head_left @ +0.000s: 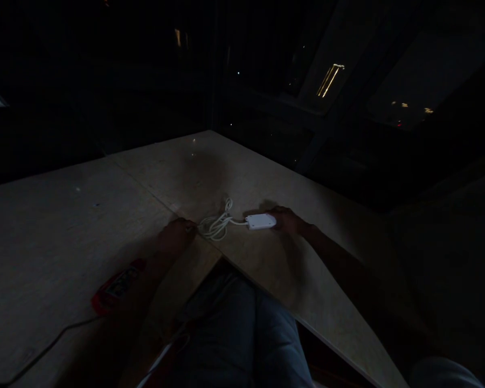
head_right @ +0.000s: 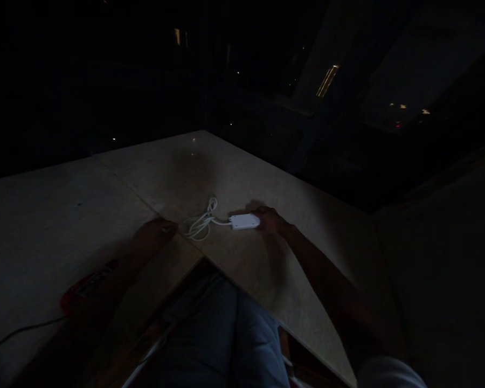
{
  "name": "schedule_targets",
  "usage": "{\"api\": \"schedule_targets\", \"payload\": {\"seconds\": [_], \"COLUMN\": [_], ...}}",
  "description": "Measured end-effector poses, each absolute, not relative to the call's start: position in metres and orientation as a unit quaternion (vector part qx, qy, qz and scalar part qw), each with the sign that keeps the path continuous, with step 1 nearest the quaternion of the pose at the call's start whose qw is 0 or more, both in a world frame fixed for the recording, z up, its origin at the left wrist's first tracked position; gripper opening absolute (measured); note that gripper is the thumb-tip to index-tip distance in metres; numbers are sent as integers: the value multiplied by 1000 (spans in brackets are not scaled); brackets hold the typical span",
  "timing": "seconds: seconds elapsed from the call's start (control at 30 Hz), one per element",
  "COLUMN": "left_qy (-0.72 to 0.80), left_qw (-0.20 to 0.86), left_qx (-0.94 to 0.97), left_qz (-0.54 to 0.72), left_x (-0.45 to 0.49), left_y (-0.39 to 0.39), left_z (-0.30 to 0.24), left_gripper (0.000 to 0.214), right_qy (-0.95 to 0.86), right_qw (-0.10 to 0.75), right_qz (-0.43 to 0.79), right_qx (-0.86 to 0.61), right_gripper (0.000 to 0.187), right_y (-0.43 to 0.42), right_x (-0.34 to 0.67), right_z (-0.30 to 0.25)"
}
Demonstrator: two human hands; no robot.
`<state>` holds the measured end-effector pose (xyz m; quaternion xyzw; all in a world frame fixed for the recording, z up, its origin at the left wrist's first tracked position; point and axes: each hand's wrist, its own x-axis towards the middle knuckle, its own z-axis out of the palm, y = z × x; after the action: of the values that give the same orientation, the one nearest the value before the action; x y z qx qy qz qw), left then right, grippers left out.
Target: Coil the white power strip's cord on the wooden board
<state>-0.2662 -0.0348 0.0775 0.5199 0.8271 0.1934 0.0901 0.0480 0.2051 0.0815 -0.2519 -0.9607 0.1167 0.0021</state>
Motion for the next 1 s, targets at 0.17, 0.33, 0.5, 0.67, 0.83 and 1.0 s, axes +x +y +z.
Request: {"api": "schedule_targets", "payload": {"seconds": [0.17,0.33,0.5,0.67,0.83,1.0], "left_qy": [846,861,843,851,852,853], "left_qw": [56,34,-27,-49,-33,-30], "left_qx": [481,466,509,506,510,512], "left_qz": [223,202,171,132,110,91], "left_x": [-266,-254,-247,-237,-234,-234], "left_y": [-28,-19,-11,1,9,9], "left_z": [89,99,97,95,93,86], "left_gripper": [30,39,42,43,40,36], "right_qy": [-943,-923,-890,-811,-718,-568], "right_qw": [74,125,160,174,185,219], "right_qz": [185,203,236,301,438,597], "right_qx": [-265,-302,-355,-470,-508,-523], "right_gripper": [63,59,61,55,48,47], "right_y": [208,197,181,142,99,79], "right_x": [126,171,186,167,143,113], "right_z": [76,64,57,62,72,61]}}
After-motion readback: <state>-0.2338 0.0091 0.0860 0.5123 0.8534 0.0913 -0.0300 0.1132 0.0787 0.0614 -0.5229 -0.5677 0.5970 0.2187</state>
